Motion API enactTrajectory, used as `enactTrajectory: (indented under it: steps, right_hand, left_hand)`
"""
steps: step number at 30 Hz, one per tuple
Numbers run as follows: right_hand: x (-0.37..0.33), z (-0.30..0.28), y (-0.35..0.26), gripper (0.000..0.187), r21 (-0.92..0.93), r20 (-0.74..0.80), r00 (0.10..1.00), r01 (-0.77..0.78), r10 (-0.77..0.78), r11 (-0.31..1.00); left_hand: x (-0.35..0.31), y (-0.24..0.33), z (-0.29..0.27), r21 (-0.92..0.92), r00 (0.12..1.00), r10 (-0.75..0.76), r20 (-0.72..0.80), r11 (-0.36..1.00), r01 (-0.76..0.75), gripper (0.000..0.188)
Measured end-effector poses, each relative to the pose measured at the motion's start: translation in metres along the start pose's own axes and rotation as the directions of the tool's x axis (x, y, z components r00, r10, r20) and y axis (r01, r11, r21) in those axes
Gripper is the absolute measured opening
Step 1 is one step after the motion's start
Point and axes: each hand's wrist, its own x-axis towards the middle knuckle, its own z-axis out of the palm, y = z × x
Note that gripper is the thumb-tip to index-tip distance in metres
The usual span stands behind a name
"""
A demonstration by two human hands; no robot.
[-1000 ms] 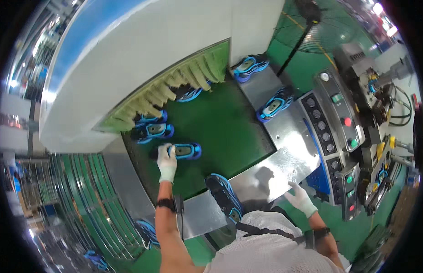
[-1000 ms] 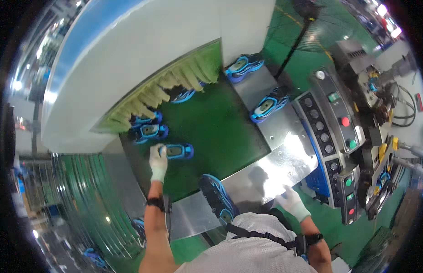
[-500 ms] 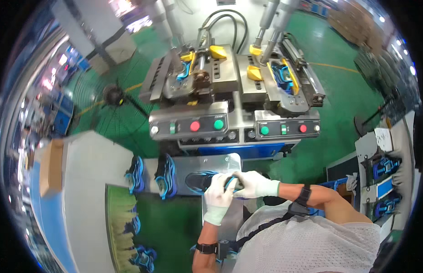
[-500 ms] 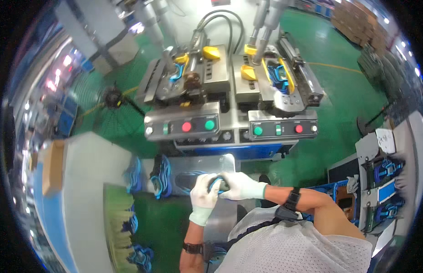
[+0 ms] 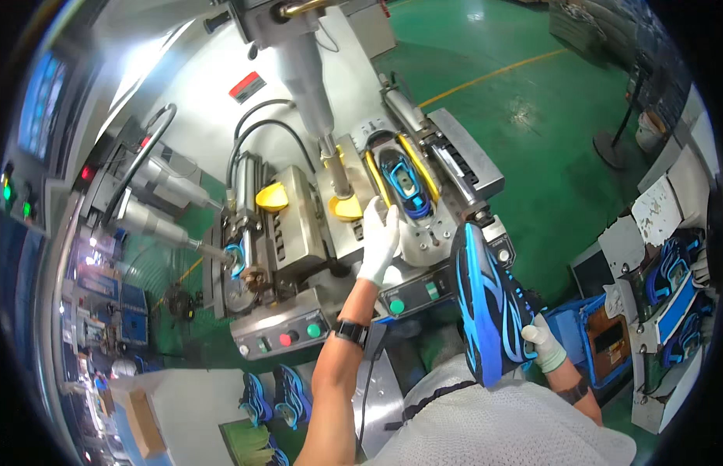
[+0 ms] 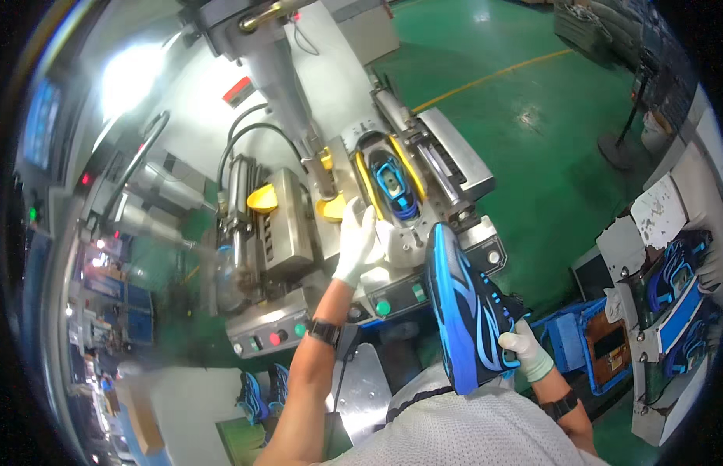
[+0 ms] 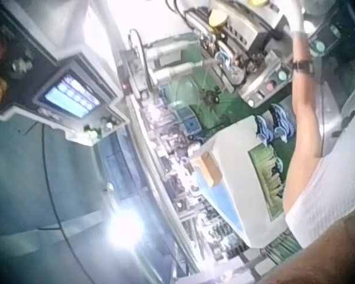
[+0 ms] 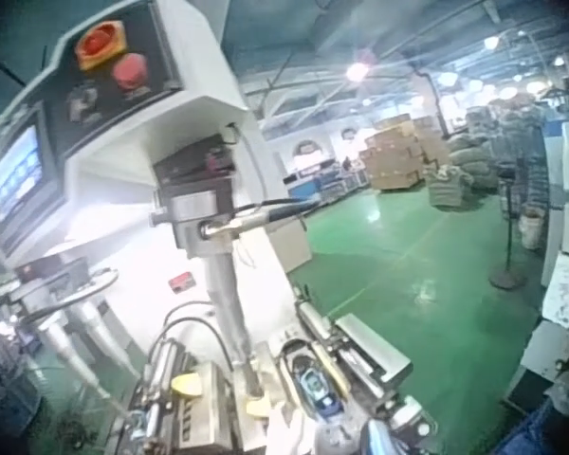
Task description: Operating a shoe manufacturing machine by placing shoes into a press and onto a conveyor belt.
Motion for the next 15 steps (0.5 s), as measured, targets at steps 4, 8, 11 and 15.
enactTrajectory:
  steps: [4, 8, 11, 15]
  right_hand:
    - [-0.006, -0.015, -0.003, 0.084, -0.057, -0.266, 0.963, 0.039, -0.053, 0.998]
    - [-0.029, -0.029, -0.006, 0.093, -0.109, -0.400, 0.911, 0.066, -0.105, 0.992]
    - [-0.028, -0.021, -0.014, 0.086, -0.075, -0.397, 0.911, 0.092, -0.114, 0.993]
    - [0.002, -0.009, -0.019, 0.080, -0.123, -0.389, 0.911, 0.097, -0.138, 0.988]
  left_hand:
    - [0.079, -0.058, 0.090, 0.144, 0.989, -0.084, -0.125, 0.984, 0.102, 0.091]
    - [0.104, -0.063, 0.150, 0.265, 0.980, -0.129, -0.149, 0.950, 0.165, 0.096]
    - [0.119, -0.064, 0.147, 0.271, 0.969, -0.208, -0.133, 0.933, 0.237, 0.089]
    - [0.131, -0.065, 0.085, -0.095, 0.966, -0.259, 0.022, 0.961, 0.260, 0.042]
